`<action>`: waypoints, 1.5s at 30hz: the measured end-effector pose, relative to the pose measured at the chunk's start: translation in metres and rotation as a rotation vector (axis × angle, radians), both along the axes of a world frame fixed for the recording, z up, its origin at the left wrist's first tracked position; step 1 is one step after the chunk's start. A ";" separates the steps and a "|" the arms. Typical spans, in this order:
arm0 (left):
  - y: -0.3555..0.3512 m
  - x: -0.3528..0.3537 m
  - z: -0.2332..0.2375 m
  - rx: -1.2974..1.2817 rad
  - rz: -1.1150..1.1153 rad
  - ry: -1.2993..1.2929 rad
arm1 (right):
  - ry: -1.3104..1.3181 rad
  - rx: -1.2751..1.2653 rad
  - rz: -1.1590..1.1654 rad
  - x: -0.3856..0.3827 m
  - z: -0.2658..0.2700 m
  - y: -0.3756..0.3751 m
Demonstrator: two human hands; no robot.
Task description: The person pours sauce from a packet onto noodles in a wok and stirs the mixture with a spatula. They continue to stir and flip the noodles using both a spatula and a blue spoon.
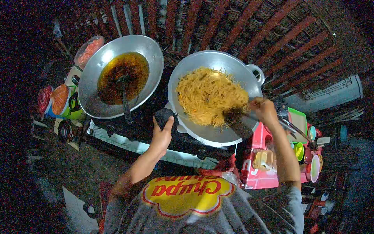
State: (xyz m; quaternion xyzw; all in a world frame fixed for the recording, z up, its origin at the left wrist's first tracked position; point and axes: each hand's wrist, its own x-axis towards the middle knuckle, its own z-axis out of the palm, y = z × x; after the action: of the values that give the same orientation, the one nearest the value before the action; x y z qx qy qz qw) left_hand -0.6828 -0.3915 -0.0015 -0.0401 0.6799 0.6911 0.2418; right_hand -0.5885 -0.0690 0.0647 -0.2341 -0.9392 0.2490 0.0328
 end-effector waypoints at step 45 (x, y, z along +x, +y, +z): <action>-0.003 0.003 -0.007 0.073 -0.060 -0.047 | -0.054 0.577 -0.085 0.016 0.063 -0.071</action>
State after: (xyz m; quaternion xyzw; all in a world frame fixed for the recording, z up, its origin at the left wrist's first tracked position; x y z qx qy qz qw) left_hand -0.6800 -0.3940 -0.0087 -0.0272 0.6494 0.7067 0.2796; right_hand -0.5722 -0.1400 0.1280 -0.2608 -0.9611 -0.0362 0.0834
